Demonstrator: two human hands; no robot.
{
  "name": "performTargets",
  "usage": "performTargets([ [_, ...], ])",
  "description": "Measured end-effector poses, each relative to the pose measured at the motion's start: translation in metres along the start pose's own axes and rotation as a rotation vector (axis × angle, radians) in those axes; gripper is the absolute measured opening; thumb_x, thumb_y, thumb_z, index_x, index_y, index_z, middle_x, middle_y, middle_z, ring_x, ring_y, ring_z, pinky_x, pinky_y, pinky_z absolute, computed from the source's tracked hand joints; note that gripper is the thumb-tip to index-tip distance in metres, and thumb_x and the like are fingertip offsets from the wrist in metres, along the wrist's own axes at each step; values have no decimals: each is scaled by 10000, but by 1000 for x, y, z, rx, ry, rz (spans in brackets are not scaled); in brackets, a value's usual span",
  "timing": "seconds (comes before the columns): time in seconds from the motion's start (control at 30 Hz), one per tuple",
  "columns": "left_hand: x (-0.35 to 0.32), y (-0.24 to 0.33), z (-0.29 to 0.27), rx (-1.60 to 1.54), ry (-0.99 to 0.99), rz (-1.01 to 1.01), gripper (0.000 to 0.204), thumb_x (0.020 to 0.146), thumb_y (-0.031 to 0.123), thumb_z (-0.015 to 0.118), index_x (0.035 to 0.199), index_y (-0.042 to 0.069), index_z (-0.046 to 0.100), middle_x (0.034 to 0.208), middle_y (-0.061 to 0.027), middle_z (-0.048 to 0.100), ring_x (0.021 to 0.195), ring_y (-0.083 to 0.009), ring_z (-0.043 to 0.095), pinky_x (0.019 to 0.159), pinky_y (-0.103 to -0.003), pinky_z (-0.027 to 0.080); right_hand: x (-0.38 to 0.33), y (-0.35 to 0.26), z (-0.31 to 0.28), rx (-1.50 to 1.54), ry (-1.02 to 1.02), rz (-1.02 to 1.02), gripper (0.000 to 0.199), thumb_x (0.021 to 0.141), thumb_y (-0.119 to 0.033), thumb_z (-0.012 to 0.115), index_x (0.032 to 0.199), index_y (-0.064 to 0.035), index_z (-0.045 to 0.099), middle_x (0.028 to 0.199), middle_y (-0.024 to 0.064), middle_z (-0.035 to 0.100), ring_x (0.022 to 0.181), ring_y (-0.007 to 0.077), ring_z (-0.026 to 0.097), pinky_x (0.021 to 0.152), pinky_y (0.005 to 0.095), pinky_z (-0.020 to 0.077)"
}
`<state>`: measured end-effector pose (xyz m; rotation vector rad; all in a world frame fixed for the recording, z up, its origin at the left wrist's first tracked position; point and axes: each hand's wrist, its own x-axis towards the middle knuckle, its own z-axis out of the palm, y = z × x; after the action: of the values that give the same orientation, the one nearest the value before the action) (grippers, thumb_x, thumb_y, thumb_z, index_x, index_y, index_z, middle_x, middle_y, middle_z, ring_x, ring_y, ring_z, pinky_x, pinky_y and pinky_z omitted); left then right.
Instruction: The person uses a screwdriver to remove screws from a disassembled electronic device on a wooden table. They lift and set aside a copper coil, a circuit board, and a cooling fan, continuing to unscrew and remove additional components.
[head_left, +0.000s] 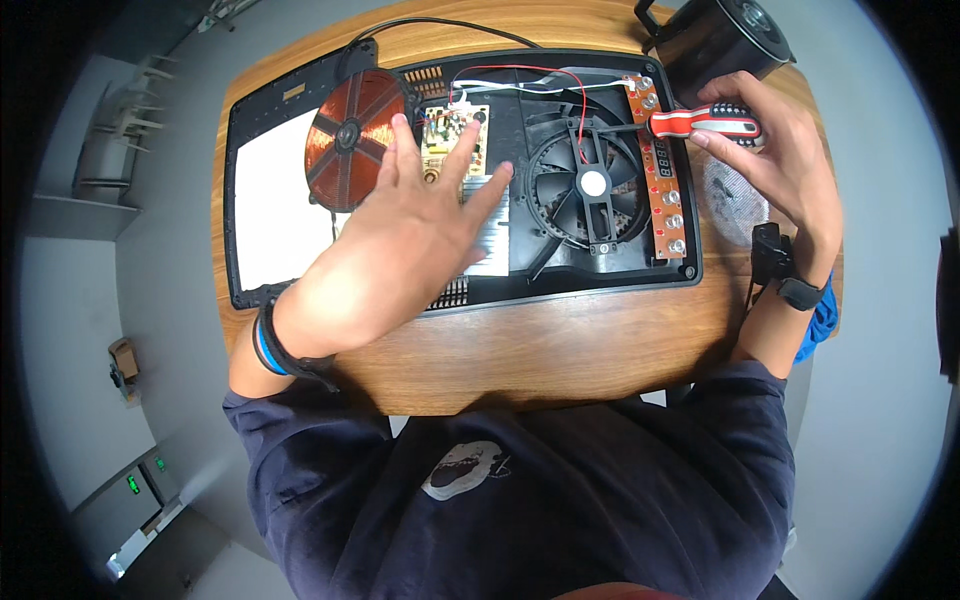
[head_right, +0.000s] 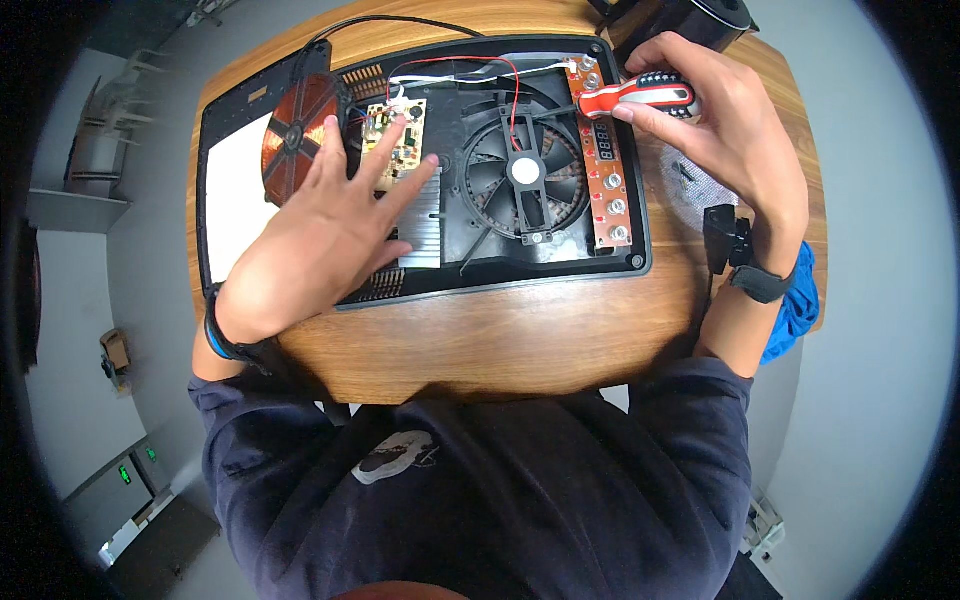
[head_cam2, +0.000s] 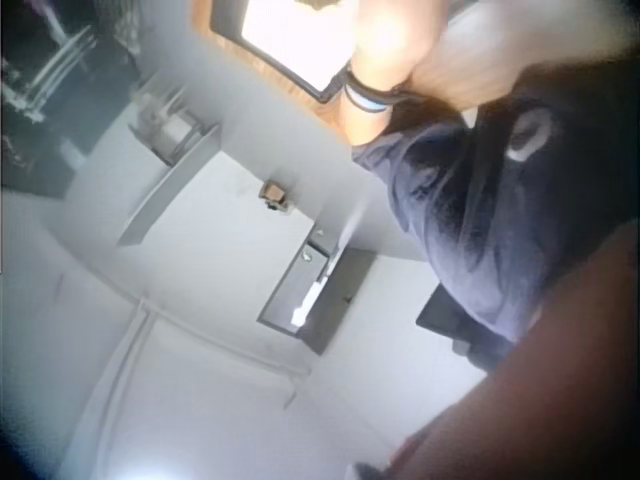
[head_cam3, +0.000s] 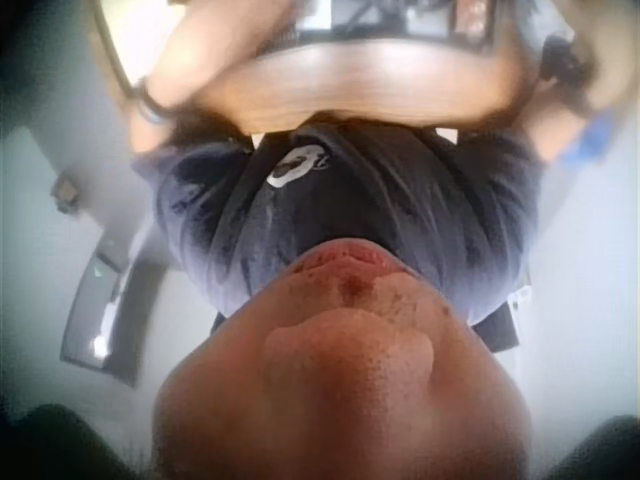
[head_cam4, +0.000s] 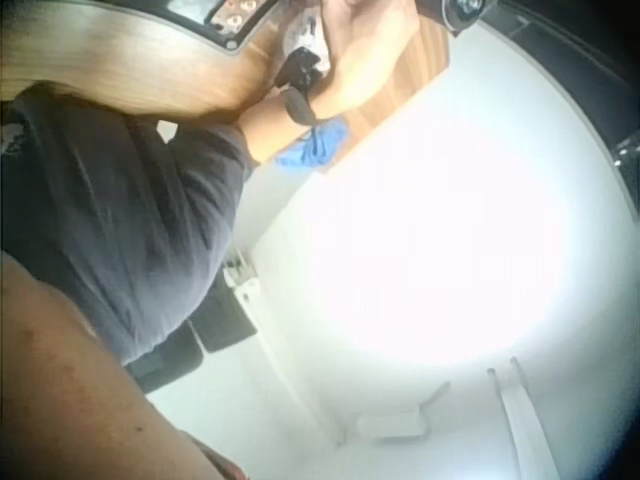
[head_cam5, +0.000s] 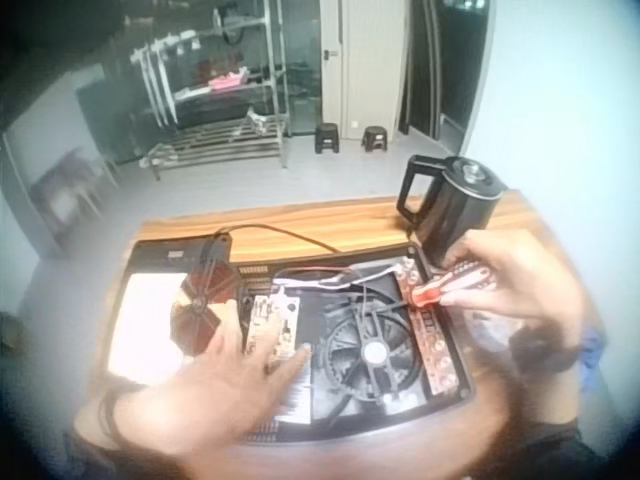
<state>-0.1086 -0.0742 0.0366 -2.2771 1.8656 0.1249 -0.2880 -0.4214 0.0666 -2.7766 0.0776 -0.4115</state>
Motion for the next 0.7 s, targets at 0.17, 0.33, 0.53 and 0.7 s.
performTargets([
  [0.17,5,7,6,64,39,269,836,1073,439,768,1786,155,435,1874,-268,274,1693,-619,260,1348,-666,376,-2,-2,-5,-59,-33,32,393,961,-280,925,1229,-53,748,1069,123,812,934,310,786,809,405,607],
  [0.33,5,32,31,-206,33,444,834,1067,327,775,1798,161,410,1842,-352,295,1620,-654,393,1302,-671,441,8,-14,-6,-26,-84,34,362,972,-242,909,1229,-47,744,1100,127,804,943,322,774,792,398,604],
  [0.53,13,38,32,1,101,436,807,1043,46,664,1801,159,410,1763,-399,417,1484,-675,560,1178,-652,565,19,-22,-12,-74,-127,-145,329,997,-186,874,1247,-25,733,1175,135,769,990,344,770,832,424,631],
  [0.7,8,40,40,-6,133,395,816,1042,12,653,1804,147,393,1777,-392,394,1534,-664,512,1252,-650,507,4,-38,-29,-130,-66,-138,289,988,-117,874,1212,9,742,1144,107,753,1032,274,746,919,392,605],
])
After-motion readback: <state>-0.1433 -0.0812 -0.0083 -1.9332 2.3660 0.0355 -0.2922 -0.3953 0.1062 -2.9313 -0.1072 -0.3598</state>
